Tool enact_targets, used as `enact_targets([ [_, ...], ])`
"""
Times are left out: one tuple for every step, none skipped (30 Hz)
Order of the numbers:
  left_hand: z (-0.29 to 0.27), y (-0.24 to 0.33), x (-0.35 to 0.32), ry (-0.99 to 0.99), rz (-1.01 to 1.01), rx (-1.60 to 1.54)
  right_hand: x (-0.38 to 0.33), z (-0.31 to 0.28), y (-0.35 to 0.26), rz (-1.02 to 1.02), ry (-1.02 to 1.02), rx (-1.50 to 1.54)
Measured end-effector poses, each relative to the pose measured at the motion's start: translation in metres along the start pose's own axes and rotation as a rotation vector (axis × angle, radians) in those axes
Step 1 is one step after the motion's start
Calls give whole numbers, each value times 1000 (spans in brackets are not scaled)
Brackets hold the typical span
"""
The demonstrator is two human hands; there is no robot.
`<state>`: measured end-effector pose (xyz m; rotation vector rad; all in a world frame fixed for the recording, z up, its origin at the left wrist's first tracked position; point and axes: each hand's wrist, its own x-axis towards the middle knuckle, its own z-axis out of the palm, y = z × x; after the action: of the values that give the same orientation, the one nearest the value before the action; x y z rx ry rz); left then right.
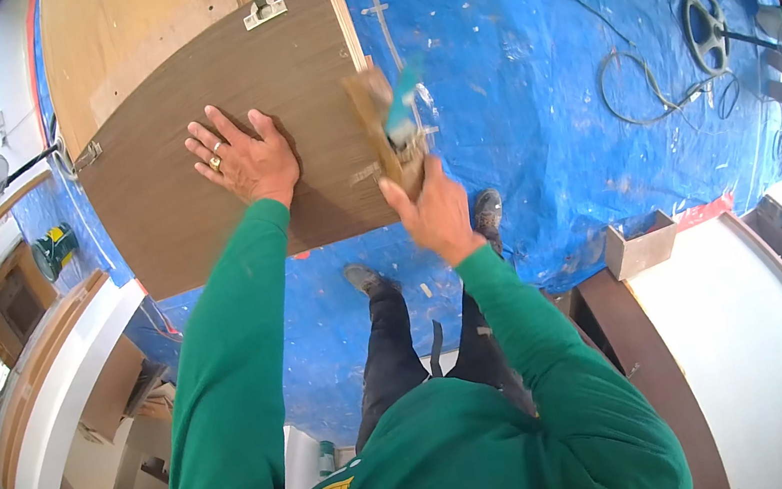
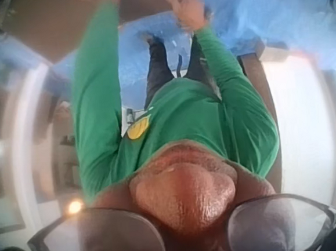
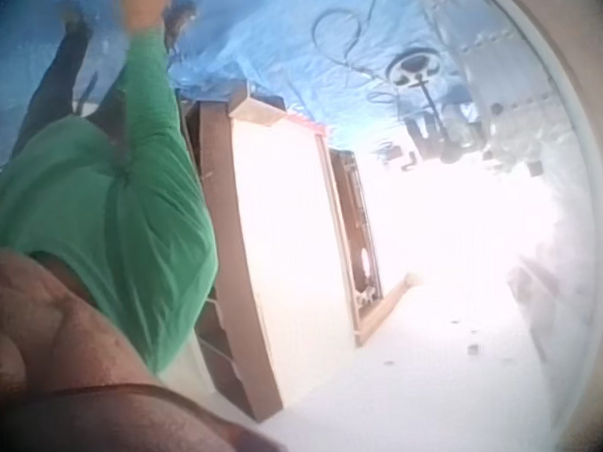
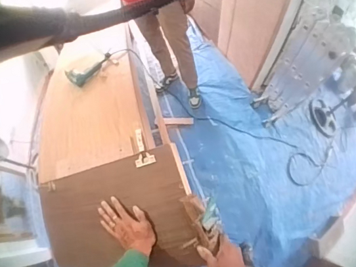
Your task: The person assembles a wooden cabinet door by attaching a wooden edge strip and installing metal hinges. They use a hammer to secure the edge strip and a power drill to fasten the hinges, with assistance from another person who also uses a drill.
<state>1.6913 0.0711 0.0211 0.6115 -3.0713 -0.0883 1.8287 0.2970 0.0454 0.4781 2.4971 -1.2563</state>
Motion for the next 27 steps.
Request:
enact_targets([
  [-1,-1,-3,-12,0,8,24,-2,-6,-3,-14,-26],
  [-3,-2,-4,-19,-2,16,55,-4,-22,-1,-10,-13],
  [-3,-2,-2,-27,-1,23,92,-7,-41,2,-3,-1],
  [-3,-3,1,-22,-3,25,131,-5,-56,-35,27,33],
  [-3,2,1,-32,7,13,172,-6,-63,-17,70,0],
  [-5,4,-2,-49,16,6,213,-9,-68,-38,97,23],
  [-6,4,-4,-48,17,-4,246,-13,-82,-57,162,-49],
  [-6,5,-3,-47,16,-12,274,-17,-98,-96,174,-12],
  [-5,6,-2,-41,15,-22,292,-21,-109,-139,188,26],
  [-3,8,-2,-34,27,-27,296,-25,-111,-146,197,23],
  [0,11,-3,-39,33,-47,297,-31,-109,-152,210,18],
  [-1,9,0,-31,28,-46,291,-26,-111,-168,207,31],
  [-1,7,0,-24,24,-49,273,-22,-103,-140,190,-5],
  [1,5,-2,-25,25,-46,244,-18,-89,-112,175,-41],
  [-2,1,2,-8,19,-40,206,-14,-83,-71,117,-49],
  [-3,-2,4,10,14,-36,161,-11,-70,-31,61,-59],
  [2,-1,3,13,15,-47,118,-9,-47,18,12,-66],
  [4,-4,2,13,17,-47,66,-2,-24,50,5,-36],
  [3,-4,5,30,13,-51,27,0,-12,64,1,-4],
  [4,1,7,38,10,-52,3,-4,-11,69,11,54],
  [6,3,6,43,11,-47,-11,-6,-11,80,18,118],
  [7,0,5,43,16,-35,-12,-6,-7,67,9,91],
  [5,2,7,43,16,-36,-4,-7,-4,42,3,65],
  [2,2,5,42,15,-36,4,-6,-4,17,-3,38],
  [2,2,4,35,11,-45,12,-5,-7,5,7,32],
  [1,1,3,35,13,-44,18,-6,-9,-2,10,24],
  [2,0,2,38,11,-36,26,-6,-13,-10,13,16],
])
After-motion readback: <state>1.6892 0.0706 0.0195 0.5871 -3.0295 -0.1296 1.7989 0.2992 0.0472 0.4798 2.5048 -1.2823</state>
